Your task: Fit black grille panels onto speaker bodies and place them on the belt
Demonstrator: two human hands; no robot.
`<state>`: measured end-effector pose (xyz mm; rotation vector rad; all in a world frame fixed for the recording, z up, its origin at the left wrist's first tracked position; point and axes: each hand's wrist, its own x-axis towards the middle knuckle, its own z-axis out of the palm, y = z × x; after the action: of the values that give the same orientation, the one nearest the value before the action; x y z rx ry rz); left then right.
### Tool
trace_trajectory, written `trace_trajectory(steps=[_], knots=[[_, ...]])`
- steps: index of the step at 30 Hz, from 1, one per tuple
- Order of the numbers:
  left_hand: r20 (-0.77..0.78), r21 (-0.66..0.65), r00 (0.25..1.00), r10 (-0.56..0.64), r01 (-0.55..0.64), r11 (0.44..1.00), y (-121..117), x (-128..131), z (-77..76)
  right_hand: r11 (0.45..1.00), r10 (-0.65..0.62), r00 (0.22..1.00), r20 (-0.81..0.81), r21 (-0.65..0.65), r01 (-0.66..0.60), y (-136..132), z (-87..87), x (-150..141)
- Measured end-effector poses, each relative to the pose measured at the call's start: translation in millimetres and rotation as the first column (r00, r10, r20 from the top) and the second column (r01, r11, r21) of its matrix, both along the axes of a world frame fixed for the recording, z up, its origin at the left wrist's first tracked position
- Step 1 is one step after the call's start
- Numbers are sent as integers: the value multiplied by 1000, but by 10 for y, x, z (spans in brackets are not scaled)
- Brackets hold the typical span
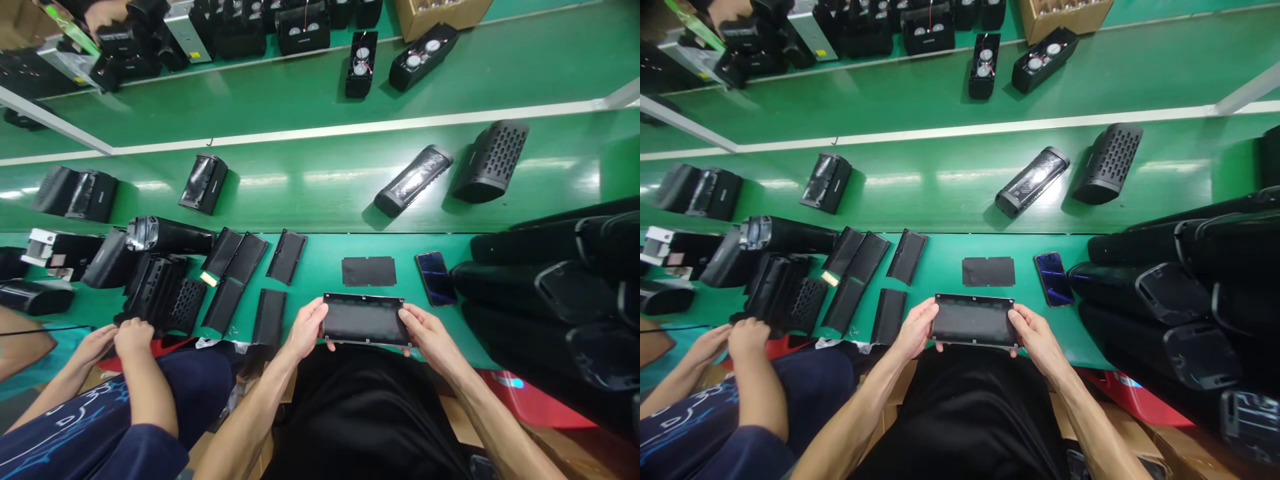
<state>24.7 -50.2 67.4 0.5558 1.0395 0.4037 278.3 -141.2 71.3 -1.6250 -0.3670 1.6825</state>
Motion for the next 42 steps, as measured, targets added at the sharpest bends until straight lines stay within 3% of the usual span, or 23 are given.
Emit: trace_trajectory(steps=[11, 28, 35, 42], knots=[[2, 43, 998, -60, 60, 997, -72, -69, -99, 1000, 0, 1000, 26, 1, 0, 10, -27, -7], [115, 57, 989, -88, 82, 995, -35, -119, -129, 1000, -28, 999, 31, 1, 28, 23, -45, 13], [152, 133, 980, -128, 108, 985, -19, -182, -98, 997, -2, 1000, 8, 77, 2, -39, -76, 105], [163, 180, 972, -170, 141, 974, 4, -249, -185, 993, -5, 1000, 10, 117, 4, 4, -60, 96]])
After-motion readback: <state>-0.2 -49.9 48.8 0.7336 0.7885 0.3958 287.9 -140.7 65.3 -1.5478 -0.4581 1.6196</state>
